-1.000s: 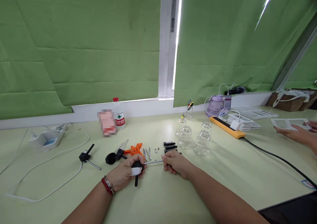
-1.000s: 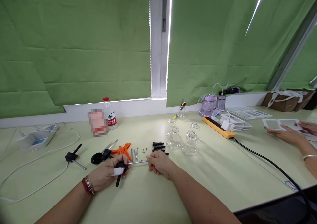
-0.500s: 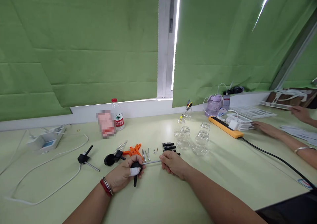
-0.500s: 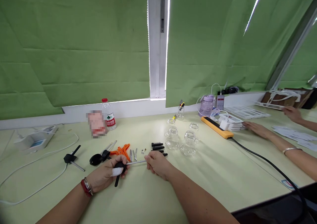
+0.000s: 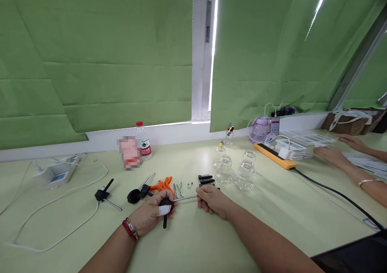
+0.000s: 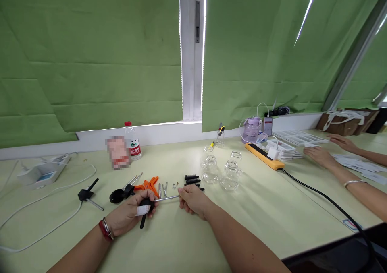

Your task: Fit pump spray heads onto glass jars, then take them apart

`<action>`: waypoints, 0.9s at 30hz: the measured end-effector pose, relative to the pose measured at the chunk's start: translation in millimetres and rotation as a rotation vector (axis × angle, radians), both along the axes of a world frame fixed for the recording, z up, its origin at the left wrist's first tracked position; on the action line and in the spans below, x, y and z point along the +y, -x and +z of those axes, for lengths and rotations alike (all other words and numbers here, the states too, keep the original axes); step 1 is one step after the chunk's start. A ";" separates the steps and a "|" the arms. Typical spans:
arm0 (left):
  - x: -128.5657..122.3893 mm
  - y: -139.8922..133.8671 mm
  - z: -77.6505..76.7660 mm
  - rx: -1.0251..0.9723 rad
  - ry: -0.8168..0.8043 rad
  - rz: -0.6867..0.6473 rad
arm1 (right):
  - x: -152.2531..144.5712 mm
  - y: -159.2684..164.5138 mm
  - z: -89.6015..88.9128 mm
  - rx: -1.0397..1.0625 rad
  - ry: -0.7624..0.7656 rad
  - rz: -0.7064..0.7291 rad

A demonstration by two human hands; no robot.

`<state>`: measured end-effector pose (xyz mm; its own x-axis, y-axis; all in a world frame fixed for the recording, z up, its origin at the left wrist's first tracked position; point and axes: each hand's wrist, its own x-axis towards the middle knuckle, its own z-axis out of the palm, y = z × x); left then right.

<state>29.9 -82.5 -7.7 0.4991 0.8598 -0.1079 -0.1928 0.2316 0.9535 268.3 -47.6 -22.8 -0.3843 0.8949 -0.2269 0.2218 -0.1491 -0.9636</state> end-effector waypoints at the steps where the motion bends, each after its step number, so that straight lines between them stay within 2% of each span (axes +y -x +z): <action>1: 0.0 0.3 -0.4 -0.002 -0.003 -0.002 | 1.1 -0.6 -0.9 0.006 0.009 0.004; 13: -0.4 -0.6 0.1 -0.013 -0.002 -0.017 | 2.5 1.9 -7.5 0.048 -0.007 -0.090; 27: -1.4 1.4 -1.7 0.001 -0.018 -0.021 | 2.9 1.6 -7.0 0.022 -0.018 -0.053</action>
<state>28.5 -83.8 -9.4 0.5166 0.8511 -0.0933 -0.1874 0.2187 0.9576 266.7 -44.7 -29.8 -0.3409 0.9181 -0.2023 0.1930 -0.1422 -0.9708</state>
